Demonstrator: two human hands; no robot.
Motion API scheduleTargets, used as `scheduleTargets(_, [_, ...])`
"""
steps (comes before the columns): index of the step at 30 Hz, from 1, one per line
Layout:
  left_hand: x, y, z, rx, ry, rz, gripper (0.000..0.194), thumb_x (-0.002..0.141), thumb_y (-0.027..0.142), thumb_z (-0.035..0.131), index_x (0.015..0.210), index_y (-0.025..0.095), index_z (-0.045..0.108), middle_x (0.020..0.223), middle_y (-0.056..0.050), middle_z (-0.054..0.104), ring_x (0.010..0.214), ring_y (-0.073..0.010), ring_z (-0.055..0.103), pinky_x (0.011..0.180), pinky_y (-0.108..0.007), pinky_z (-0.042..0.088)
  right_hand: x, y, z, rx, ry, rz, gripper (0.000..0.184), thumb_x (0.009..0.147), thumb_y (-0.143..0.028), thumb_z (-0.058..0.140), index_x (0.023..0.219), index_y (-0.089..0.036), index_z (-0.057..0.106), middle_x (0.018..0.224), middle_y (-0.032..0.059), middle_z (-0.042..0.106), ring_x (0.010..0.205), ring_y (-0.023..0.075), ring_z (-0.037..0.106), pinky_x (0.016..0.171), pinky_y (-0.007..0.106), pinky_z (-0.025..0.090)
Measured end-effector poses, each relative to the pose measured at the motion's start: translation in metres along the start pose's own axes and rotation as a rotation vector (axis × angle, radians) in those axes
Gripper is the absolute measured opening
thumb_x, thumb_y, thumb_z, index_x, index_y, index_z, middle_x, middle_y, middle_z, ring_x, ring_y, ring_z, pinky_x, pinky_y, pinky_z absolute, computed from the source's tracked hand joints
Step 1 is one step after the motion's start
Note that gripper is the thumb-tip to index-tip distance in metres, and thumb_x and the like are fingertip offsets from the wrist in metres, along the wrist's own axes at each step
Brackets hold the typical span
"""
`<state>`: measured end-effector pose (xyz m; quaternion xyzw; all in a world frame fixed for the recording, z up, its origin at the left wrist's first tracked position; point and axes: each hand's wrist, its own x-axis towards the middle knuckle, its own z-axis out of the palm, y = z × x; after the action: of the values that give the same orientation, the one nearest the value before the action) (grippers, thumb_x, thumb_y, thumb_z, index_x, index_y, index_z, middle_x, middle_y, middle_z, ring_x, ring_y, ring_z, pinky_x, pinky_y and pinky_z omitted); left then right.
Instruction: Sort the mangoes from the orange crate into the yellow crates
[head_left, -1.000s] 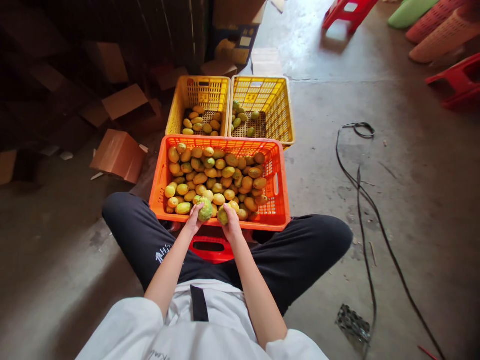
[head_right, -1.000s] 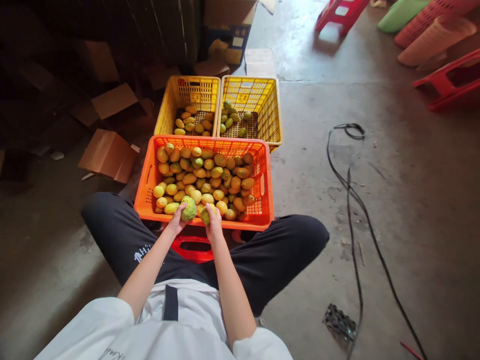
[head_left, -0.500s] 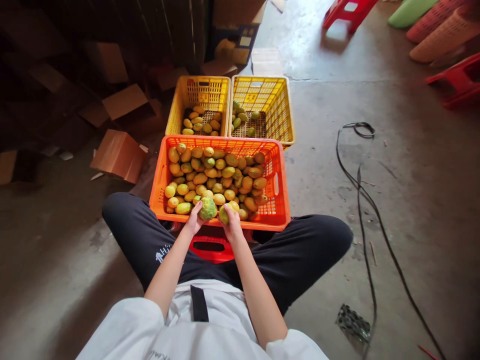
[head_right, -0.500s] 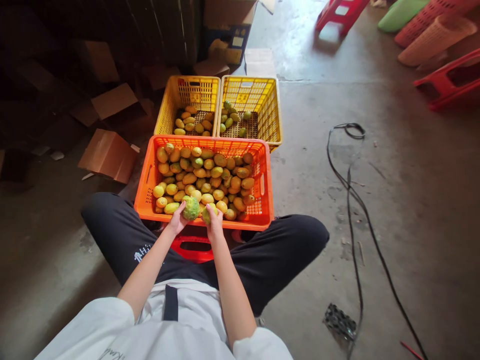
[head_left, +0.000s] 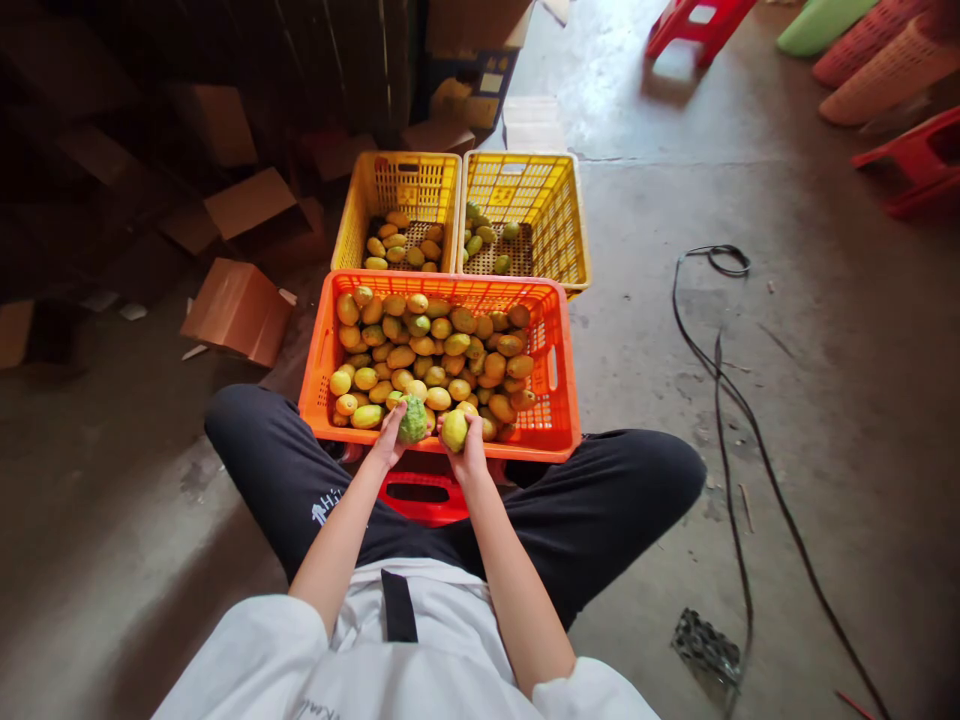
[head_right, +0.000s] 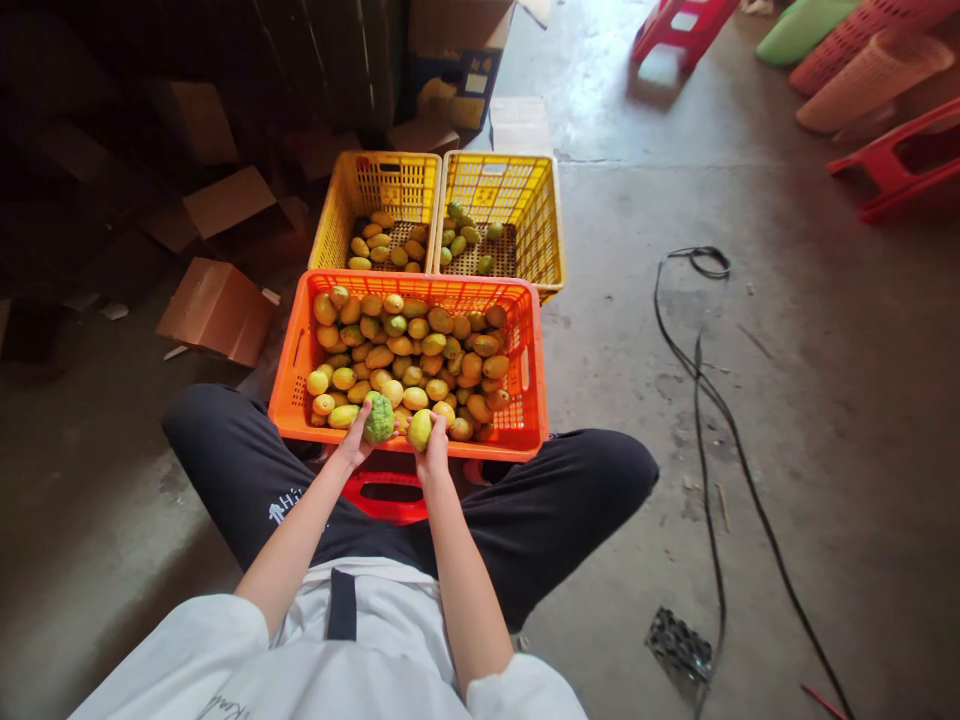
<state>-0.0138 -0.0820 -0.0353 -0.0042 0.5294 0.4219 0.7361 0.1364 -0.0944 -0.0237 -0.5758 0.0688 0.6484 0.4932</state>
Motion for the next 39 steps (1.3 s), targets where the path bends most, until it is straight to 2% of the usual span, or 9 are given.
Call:
scheduleTargets(5, [-0.002,0.001,0.004,-0.009,0.014,-0.023,0.037,0.095,0.049,0.079,0.107,0.014,0.074,0.091,-0.015,0.080,0.097,-0.0321,0.083,0.096,-0.046,0.069,0.002,0.002,0.000,0.003,0.028,0.023,0.030,0.090,-0.054,0.072,0.085,-0.025,0.066,0.070,-0.0007,0.072,0.064,0.0175,0.071,0.055,0.025,0.059])
scheduleTargets(10, [-0.004,0.001,0.009,-0.041,0.080,0.019,0.032,0.093,0.042,0.081,0.105,0.013,0.077,0.093,-0.012,0.082,0.095,-0.0260,0.082,0.090,-0.034,0.068,0.000,0.001,0.001,0.014,0.084,0.013,0.027,0.085,-0.050,0.075,0.089,-0.025,0.066,0.068,-0.0030,0.070,0.061,0.0168,0.068,0.049,0.024,0.055])
scheduleTargets(13, [-0.005,0.002,0.012,-0.084,0.129,0.020,0.027,0.101,0.038,0.071,0.108,0.013,0.078,0.095,-0.010,0.082,0.096,-0.0241,0.081,0.089,-0.031,0.067,-0.002,0.001,0.002,-0.001,0.072,0.009,0.031,0.079,-0.050,0.081,0.091,-0.024,0.067,0.070,-0.0032,0.071,0.062,0.0166,0.069,0.051,0.024,0.055])
scheduleTargets(16, [-0.006,0.005,0.013,-0.122,0.120,0.016,0.034,0.110,0.039,0.056,0.113,0.013,0.078,0.101,-0.011,0.083,0.103,-0.0232,0.080,0.091,-0.029,0.065,-0.004,0.001,0.004,-0.043,0.068,-0.003,0.037,0.073,-0.050,0.086,0.091,-0.024,0.068,0.072,-0.0027,0.073,0.065,0.0180,0.071,0.053,0.026,0.056])
scheduleTargets(22, [-0.005,0.005,0.013,-0.108,0.061,-0.048,0.049,0.113,0.048,0.046,0.123,0.011,0.077,0.096,-0.013,0.083,0.099,-0.0275,0.082,0.094,-0.039,0.068,-0.003,0.003,0.005,-0.101,0.061,-0.059,0.037,0.069,-0.047,0.090,0.089,-0.023,0.070,0.074,-0.0020,0.076,0.067,0.0178,0.072,0.056,0.025,0.057])
scheduleTargets(25, [-0.004,0.002,0.012,-0.072,0.024,-0.065,0.050,0.111,0.052,0.052,0.124,0.011,0.078,0.098,-0.016,0.084,0.106,-0.0332,0.082,0.097,-0.046,0.067,-0.003,0.002,0.006,-0.093,0.033,-0.009,0.035,0.080,-0.055,0.081,0.088,-0.023,0.068,0.072,0.0003,0.076,0.064,0.0192,0.073,0.052,0.026,0.055])
scheduleTargets(30, [-0.003,0.000,0.008,0.002,0.014,-0.031,0.049,0.098,0.059,0.076,0.110,0.012,0.076,0.091,-0.013,0.082,0.098,-0.0311,0.083,0.088,-0.040,0.070,-0.006,-0.002,0.007,-0.107,0.070,0.066,0.040,0.090,-0.064,0.071,0.091,-0.024,0.068,0.070,0.0026,0.076,0.064,0.0231,0.076,0.052,0.030,0.055])
scheduleTargets(34, [-0.002,-0.001,0.004,0.064,-0.009,0.030,0.049,0.078,0.048,0.097,0.108,0.016,0.075,0.092,-0.009,0.081,0.100,-0.0301,0.082,0.088,-0.037,0.068,-0.011,-0.003,0.006,-0.189,0.062,0.078,0.047,0.081,-0.068,0.080,0.096,-0.024,0.069,0.072,0.0003,0.076,0.062,0.0207,0.074,0.050,0.028,0.054])
scheduleTargets(39, [-0.002,-0.002,0.002,0.088,-0.024,0.080,0.045,0.071,0.033,0.100,0.102,0.015,0.073,0.089,-0.006,0.079,0.096,-0.0266,0.080,0.088,-0.033,0.065,-0.012,0.000,0.006,-0.228,0.025,-0.025,0.057,0.061,-0.051,0.099,0.098,-0.025,0.064,0.079,-0.0024,0.075,0.062,0.0182,0.073,0.048,0.025,0.054])
